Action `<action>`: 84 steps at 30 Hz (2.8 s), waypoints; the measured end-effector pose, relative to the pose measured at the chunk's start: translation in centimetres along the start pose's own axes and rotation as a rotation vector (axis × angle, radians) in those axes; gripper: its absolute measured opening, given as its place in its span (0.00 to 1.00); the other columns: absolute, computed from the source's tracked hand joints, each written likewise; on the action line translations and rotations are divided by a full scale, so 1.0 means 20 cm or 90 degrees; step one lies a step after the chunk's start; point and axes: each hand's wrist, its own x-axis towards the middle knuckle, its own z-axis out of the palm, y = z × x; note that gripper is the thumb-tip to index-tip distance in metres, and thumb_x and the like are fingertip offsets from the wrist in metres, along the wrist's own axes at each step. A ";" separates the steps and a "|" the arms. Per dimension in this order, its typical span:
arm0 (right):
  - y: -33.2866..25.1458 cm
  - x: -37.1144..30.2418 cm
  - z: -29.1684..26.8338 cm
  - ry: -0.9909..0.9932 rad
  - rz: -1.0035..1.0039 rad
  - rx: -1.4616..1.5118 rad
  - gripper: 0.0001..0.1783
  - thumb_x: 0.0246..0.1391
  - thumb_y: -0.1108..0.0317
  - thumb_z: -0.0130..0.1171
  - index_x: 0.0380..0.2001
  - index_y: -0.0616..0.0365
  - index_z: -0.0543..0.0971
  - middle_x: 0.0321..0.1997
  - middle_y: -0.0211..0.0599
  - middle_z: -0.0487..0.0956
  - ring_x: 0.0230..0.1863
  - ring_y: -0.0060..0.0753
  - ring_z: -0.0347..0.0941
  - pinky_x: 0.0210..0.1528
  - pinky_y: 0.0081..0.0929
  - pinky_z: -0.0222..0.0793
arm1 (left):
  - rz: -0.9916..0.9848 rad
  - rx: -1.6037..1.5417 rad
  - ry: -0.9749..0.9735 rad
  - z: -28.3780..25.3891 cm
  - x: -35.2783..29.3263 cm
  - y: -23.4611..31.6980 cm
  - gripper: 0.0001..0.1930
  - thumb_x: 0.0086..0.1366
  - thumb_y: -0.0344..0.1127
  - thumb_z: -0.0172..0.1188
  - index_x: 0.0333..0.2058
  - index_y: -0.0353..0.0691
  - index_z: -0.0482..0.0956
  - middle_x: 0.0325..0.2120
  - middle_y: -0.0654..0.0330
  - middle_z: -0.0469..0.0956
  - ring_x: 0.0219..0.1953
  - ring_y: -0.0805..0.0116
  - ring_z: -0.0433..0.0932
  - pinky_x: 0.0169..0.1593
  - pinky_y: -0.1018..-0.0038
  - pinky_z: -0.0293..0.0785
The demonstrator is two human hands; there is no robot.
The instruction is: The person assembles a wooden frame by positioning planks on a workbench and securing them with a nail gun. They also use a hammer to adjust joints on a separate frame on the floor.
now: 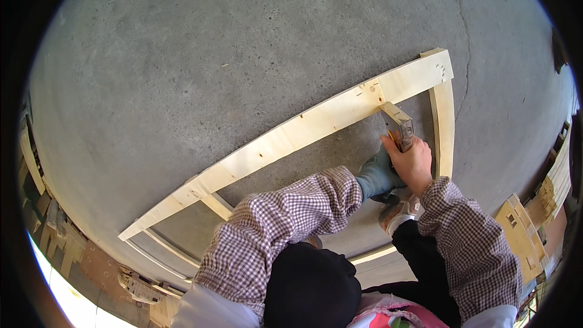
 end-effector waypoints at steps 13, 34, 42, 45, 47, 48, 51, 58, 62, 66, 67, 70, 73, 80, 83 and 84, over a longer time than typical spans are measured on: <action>-0.09 -0.10 0.05 -0.190 -0.171 0.075 0.29 0.43 0.49 0.61 0.37 0.66 0.72 0.25 0.49 0.76 0.28 0.46 0.75 0.32 0.35 0.70 | -0.069 -0.793 -0.008 0.10 -0.22 -0.19 0.19 0.62 0.41 0.49 0.49 0.45 0.59 0.46 0.58 0.65 0.50 0.67 0.64 0.54 0.70 0.61; -0.17 -0.08 0.11 -0.126 -0.092 -0.123 0.25 0.42 0.44 0.58 0.20 0.58 0.74 0.18 0.47 0.76 0.24 0.49 0.75 0.28 0.39 0.69 | 0.001 -0.047 0.050 -0.07 -0.22 -0.06 0.20 0.53 0.45 0.57 0.41 0.41 0.67 0.39 0.51 0.71 0.42 0.57 0.70 0.47 0.66 0.65; -0.17 -0.06 0.12 -0.113 -0.088 -0.155 0.22 0.42 0.46 0.59 0.20 0.57 0.75 0.18 0.46 0.76 0.24 0.48 0.75 0.28 0.38 0.69 | 0.002 0.038 0.026 -0.14 -0.19 -0.03 0.19 0.55 0.43 0.53 0.44 0.42 0.67 0.41 0.51 0.70 0.43 0.56 0.70 0.49 0.64 0.63; -0.18 -0.07 0.10 -0.139 -0.116 -0.151 0.20 0.42 0.51 0.60 0.26 0.58 0.75 0.21 0.46 0.77 0.25 0.46 0.75 0.28 0.36 0.69 | -0.071 -0.053 -0.077 -0.15 -0.18 -0.08 0.25 0.53 0.44 0.58 0.48 0.42 0.65 0.41 0.53 0.70 0.44 0.57 0.70 0.47 0.65 0.68; -0.16 -0.07 0.02 -0.154 -0.161 -0.074 0.19 0.42 0.55 0.60 0.32 0.59 0.74 0.22 0.45 0.77 0.24 0.42 0.75 0.27 0.34 0.69 | -0.278 -0.140 -0.164 -0.36 -0.29 0.16 0.29 0.49 0.45 0.63 0.48 0.40 0.65 0.37 0.54 0.71 0.42 0.60 0.72 0.44 0.66 0.70; -0.10 -0.09 -0.08 -0.157 -0.177 -0.022 0.19 0.43 0.58 0.60 0.35 0.60 0.73 0.23 0.44 0.77 0.22 0.40 0.75 0.26 0.33 0.69 | -0.276 -0.085 -0.171 -0.41 -0.34 0.17 0.33 0.46 0.46 0.65 0.50 0.40 0.65 0.37 0.55 0.72 0.40 0.62 0.74 0.42 0.68 0.71; -0.11 -0.19 -0.42 -0.219 -0.077 0.096 0.21 0.44 0.67 0.57 0.42 0.65 0.70 0.26 0.38 0.76 0.23 0.26 0.71 0.26 0.26 0.68 | -0.285 0.027 -0.152 -0.54 -0.50 -0.01 0.30 0.45 0.44 0.66 0.47 0.40 0.70 0.34 0.57 0.76 0.35 0.65 0.76 0.41 0.74 0.72; -0.39 -0.70 -0.89 0.042 0.246 0.858 0.24 0.51 0.71 0.46 0.53 0.61 0.60 0.45 0.40 0.68 0.47 0.35 0.67 0.51 0.37 0.65 | -0.366 -0.180 0.321 -0.43 -0.71 -0.40 0.10 0.54 0.25 0.56 0.37 0.32 0.75 0.30 0.57 0.79 0.28 0.72 0.77 0.34 0.79 0.73; -0.43 -0.69 -0.81 0.040 0.262 0.944 0.24 0.49 0.70 0.49 0.51 0.61 0.62 0.43 0.41 0.69 0.46 0.37 0.68 0.51 0.38 0.64 | -0.400 -0.163 0.360 -0.42 -0.67 -0.38 0.10 0.54 0.23 0.54 0.37 0.30 0.75 0.29 0.55 0.79 0.26 0.72 0.77 0.29 0.77 0.73; -0.40 -0.69 -0.83 -0.161 0.419 0.968 0.23 0.48 0.73 0.51 0.50 0.63 0.63 0.42 0.44 0.71 0.45 0.37 0.69 0.51 0.35 0.63 | -0.441 -0.041 0.383 -0.43 -0.65 -0.38 0.09 0.54 0.22 0.53 0.36 0.30 0.75 0.27 0.55 0.79 0.25 0.71 0.77 0.28 0.77 0.73; -0.40 -0.70 -0.84 -0.203 0.464 0.963 0.23 0.48 0.74 0.51 0.50 0.63 0.63 0.43 0.44 0.72 0.45 0.37 0.69 0.51 0.35 0.63 | -0.450 0.000 0.381 -0.42 -0.66 -0.37 0.09 0.54 0.22 0.53 0.35 0.30 0.75 0.27 0.55 0.79 0.24 0.70 0.77 0.28 0.77 0.73; -0.37 -0.74 -0.87 -0.288 0.489 1.041 0.13 0.48 0.76 0.53 0.40 0.61 0.72 0.31 0.31 0.75 0.30 0.22 0.70 0.31 0.17 0.66 | -0.494 -0.145 0.383 -0.44 -0.61 -0.28 0.08 0.56 0.22 0.50 0.34 0.29 0.75 0.25 0.54 0.78 0.23 0.70 0.77 0.25 0.78 0.73; -0.33 -0.83 -0.91 -0.397 0.439 1.072 0.13 0.50 0.76 0.53 0.41 0.61 0.73 0.35 0.29 0.76 0.32 0.19 0.70 0.34 0.16 0.66 | -0.522 -0.187 0.380 -0.48 -0.65 -0.43 0.09 0.57 0.23 0.50 0.36 0.28 0.75 0.27 0.53 0.79 0.24 0.69 0.78 0.27 0.76 0.75; -0.29 -0.96 -0.78 -0.322 0.401 1.047 0.20 0.45 0.82 0.49 0.44 0.62 0.63 0.29 0.33 0.69 0.25 0.24 0.67 0.26 0.22 0.64 | -0.574 0.286 0.177 -0.59 -0.64 -0.51 0.11 0.55 0.31 0.55 0.37 0.34 0.77 0.28 0.54 0.79 0.26 0.65 0.78 0.30 0.72 0.74; -0.25 -0.94 -0.74 -0.364 0.415 1.050 0.14 0.41 0.77 0.48 0.35 0.66 0.62 0.26 0.39 0.69 0.22 0.28 0.67 0.21 0.27 0.63 | -0.477 0.215 0.155 -0.48 -0.63 -0.11 0.10 0.54 0.32 0.56 0.34 0.35 0.77 0.26 0.55 0.79 0.25 0.66 0.77 0.29 0.72 0.72; -0.23 -0.95 -0.73 -0.320 0.365 0.961 0.15 0.41 0.76 0.48 0.36 0.67 0.63 0.26 0.39 0.69 0.21 0.29 0.68 0.22 0.27 0.64 | -0.388 0.172 0.183 -0.42 -0.70 0.04 0.09 0.54 0.31 0.55 0.34 0.35 0.76 0.25 0.57 0.78 0.24 0.68 0.77 0.27 0.73 0.71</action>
